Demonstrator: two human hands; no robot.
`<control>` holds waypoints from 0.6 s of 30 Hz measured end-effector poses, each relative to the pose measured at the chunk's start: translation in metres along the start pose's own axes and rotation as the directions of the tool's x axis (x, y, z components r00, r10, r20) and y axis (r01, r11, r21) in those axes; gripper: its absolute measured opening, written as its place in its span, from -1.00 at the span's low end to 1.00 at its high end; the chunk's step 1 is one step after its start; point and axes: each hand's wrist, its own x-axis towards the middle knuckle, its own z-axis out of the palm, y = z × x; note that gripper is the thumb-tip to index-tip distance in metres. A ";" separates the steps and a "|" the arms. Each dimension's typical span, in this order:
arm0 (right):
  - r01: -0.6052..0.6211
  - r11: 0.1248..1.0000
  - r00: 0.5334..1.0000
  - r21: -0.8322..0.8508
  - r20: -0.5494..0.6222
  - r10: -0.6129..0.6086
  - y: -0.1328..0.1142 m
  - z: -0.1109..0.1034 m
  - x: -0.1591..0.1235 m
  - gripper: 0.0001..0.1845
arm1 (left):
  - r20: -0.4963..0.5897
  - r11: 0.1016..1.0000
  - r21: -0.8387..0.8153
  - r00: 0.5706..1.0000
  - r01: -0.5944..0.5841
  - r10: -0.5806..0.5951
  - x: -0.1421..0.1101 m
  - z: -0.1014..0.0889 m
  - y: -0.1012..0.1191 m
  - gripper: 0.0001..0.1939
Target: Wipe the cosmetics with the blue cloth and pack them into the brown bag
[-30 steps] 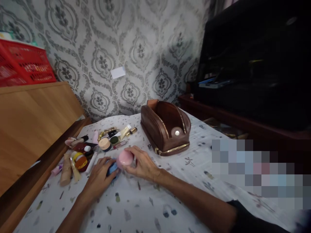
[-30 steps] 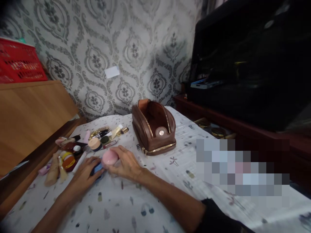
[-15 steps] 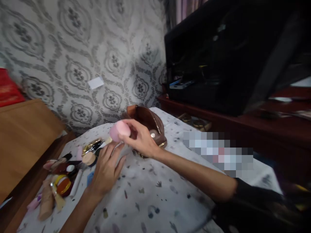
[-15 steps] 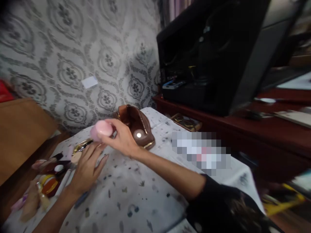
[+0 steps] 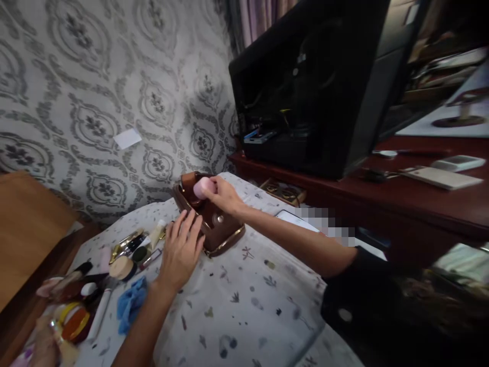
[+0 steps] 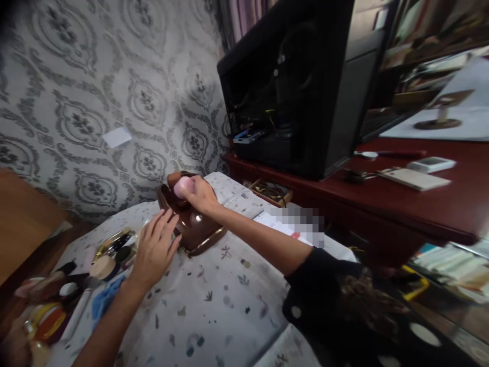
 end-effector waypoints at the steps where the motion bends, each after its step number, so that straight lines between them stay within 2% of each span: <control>1: -0.005 0.995 0.998 -0.103 0.057 0.011 -0.001 -0.002 0.003 -0.51 | -0.020 1.000 0.007 1.000 0.004 -0.004 -0.002 0.002 0.000 -0.55; 3: 0.020 0.960 0.985 -0.279 0.170 0.029 -0.005 -0.003 0.006 -0.49 | -0.066 1.000 0.002 0.998 0.013 -0.013 -0.006 0.007 0.001 -0.55; 5: 0.039 0.924 0.964 -0.381 0.259 0.066 -0.009 0.002 0.009 -0.46 | -0.110 0.999 -0.023 0.993 0.031 -0.033 -0.009 0.012 0.002 -0.55; 7: 0.030 0.910 0.944 -0.414 0.311 0.111 -0.012 0.011 0.013 -0.50 | -0.139 0.997 -0.051 0.989 0.050 -0.056 -0.012 0.015 0.004 -0.54; 10: 0.016 0.897 0.909 -0.441 0.380 0.170 -0.010 0.025 0.024 -0.68 | -0.151 0.994 -0.080 0.985 0.068 -0.080 -0.014 0.018 0.006 -0.53; 12: 0.008 0.896 0.890 -0.444 0.412 0.196 -0.006 0.034 0.033 -0.72 | -0.157 0.993 -0.095 0.984 0.074 -0.088 -0.015 0.018 0.006 -0.53; 18: -0.085 0.859 0.852 -0.504 0.410 0.325 0.013 0.060 0.053 -0.61 | -0.169 0.992 -0.106 0.982 0.072 -0.089 -0.016 0.020 0.006 -0.53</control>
